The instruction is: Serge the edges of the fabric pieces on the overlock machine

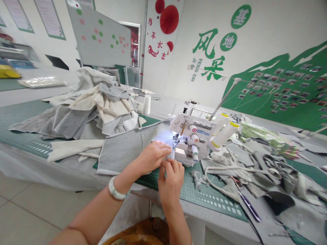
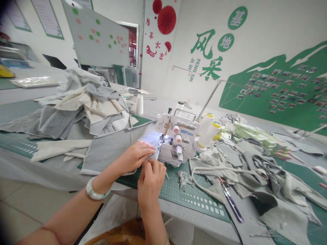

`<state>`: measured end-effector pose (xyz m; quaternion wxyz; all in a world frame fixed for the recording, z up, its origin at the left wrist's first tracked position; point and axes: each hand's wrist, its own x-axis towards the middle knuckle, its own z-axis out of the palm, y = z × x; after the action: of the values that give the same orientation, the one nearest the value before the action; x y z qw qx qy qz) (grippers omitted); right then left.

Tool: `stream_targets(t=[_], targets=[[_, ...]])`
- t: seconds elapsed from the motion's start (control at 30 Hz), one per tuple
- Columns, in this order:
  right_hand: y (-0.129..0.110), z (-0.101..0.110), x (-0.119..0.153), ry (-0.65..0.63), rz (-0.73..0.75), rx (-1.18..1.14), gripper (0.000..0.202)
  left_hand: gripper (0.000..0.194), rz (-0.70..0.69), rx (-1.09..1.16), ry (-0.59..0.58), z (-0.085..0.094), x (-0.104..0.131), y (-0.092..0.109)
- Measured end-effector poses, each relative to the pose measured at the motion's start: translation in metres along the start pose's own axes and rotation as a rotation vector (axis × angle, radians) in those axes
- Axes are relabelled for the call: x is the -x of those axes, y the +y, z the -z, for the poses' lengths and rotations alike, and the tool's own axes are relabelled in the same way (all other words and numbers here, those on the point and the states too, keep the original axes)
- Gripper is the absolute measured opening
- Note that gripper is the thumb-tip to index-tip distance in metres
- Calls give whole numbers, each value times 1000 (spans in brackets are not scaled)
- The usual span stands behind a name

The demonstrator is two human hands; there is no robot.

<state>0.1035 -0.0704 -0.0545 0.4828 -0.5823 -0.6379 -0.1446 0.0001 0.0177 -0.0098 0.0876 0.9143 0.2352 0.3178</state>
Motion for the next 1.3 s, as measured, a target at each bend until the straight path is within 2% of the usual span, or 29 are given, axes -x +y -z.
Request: stream_targets(t=[0.17, 0.37, 0.53, 0.73, 0.93, 1.1, 1.3], targets=[[0, 0, -2, 59, 19, -27, 14, 28, 49, 107, 15, 0, 6, 4], [5, -3, -5, 80, 51, -44, 15, 23, 76, 128, 41, -7, 0, -8], [9, -10, 4, 90, 78, -67, 20, 20, 82, 109, 69, -14, -4, -15], [10, -15, 12, 82, 36, -107, 24, 21, 107, 70, 70, -14, -8, -14], [11, -12, 12, 48, 8, -188, 24, 22, 125, 157, 81, -12, -10, -18], [8, -8, 8, 11, 9, -233, 25, 23, 97, 203, 25, -6, -15, -24], [6, -4, 4, -15, -33, -174, 23, 28, 75, 199, -37, -4, -20, -30]])
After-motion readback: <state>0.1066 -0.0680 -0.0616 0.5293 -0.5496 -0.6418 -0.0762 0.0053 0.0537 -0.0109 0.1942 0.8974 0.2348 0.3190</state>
